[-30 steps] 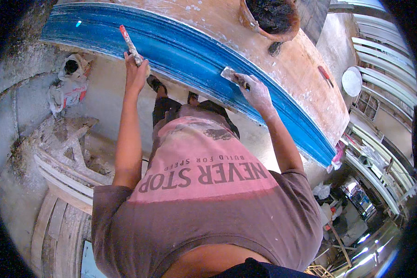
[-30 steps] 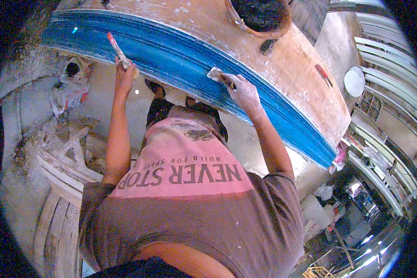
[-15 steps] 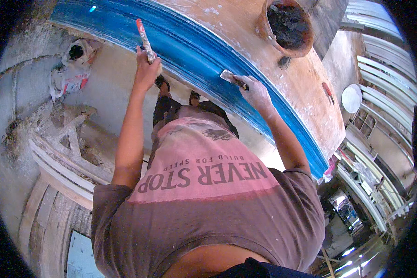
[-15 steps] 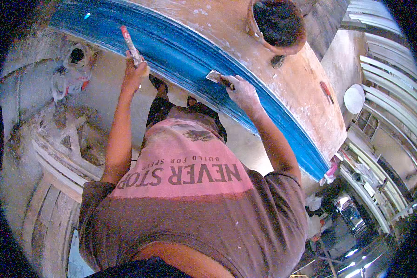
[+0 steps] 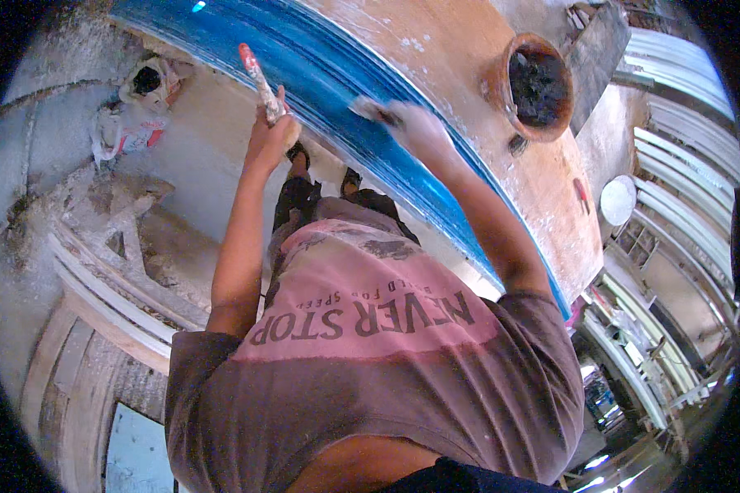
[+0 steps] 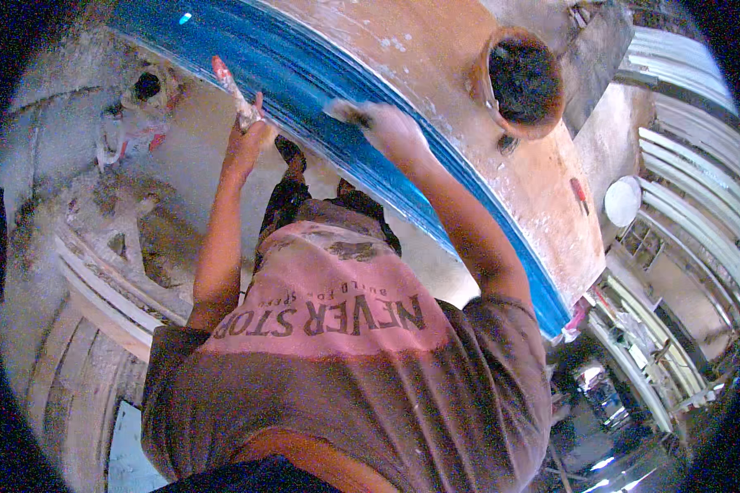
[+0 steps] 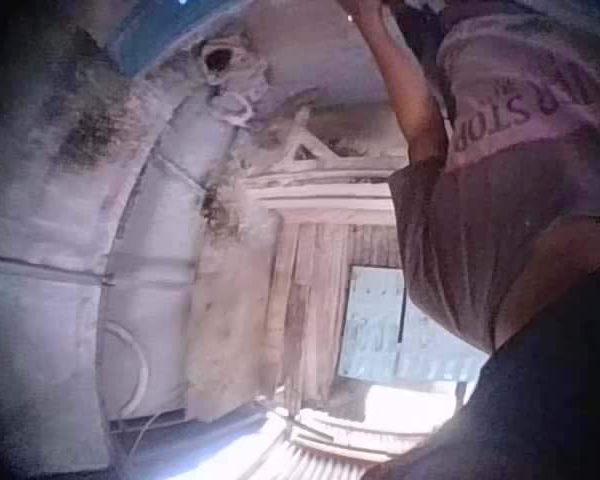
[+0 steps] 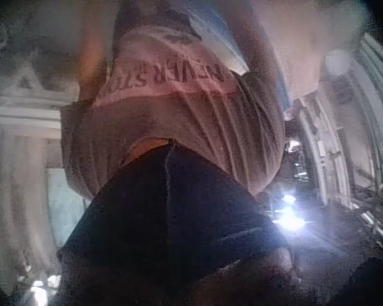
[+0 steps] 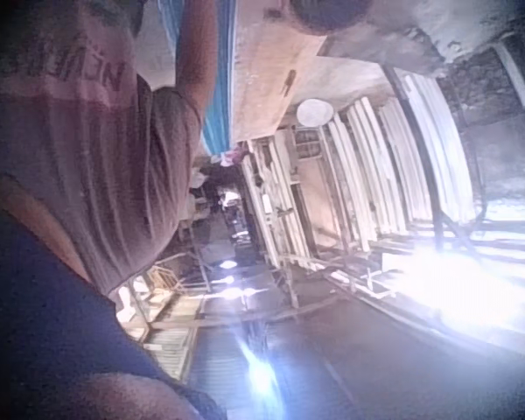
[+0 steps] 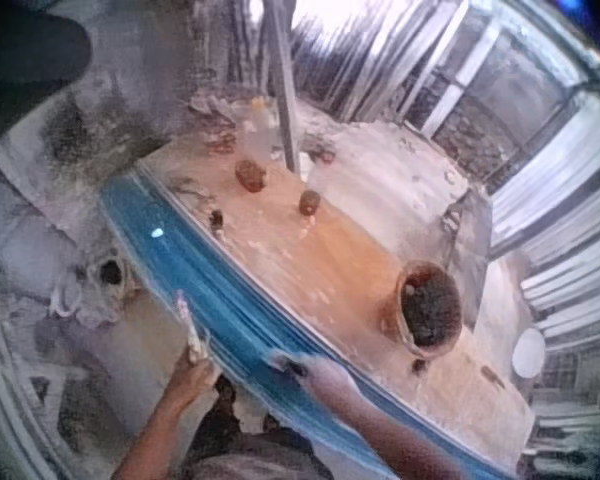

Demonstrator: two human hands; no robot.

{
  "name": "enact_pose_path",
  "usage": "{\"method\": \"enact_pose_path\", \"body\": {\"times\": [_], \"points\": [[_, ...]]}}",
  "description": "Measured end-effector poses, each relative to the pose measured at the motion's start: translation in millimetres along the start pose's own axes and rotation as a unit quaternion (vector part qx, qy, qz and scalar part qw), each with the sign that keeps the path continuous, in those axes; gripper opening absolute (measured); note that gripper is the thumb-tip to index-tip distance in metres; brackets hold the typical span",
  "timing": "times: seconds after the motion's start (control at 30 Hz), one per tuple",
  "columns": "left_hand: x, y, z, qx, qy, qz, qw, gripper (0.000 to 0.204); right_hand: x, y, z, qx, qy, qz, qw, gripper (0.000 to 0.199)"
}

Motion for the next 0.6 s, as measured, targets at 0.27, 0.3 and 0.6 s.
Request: {"method": "enact_pose_path", "body": {"times": [0.27, 0.3, 0.6], "points": [[6.4, 6.7, 86.2, -0.069, 0.104, 0.001, 0.992, 0.069, -5.6, 9.4, -4.4, 0.044, -0.03, -0.071, 0.996, 0.031], [8.5, 6.6, 96.1, -0.074, 0.114, -0.001, 0.991, 0.07, 28.5, -26.8, 11.5, 0.038, -0.02, -0.032, 0.999, 0.027], [-12.8, 14.8, 152.1, -0.094, 0.124, 0.019, 0.988, 0.069, 153.2, -305.5, 16.4, -0.091, 0.076, 0.15, 0.982, 0.026]]}}
Point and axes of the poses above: each hand's wrist, its own y-axis away from the middle knuckle, its own z-axis out of the back of the hand, x = y × z, the point moved 3 cm from there along -y, towards the middle knuckle, and after that the axes turned 9 degrees about x, right-handed, at the moved point
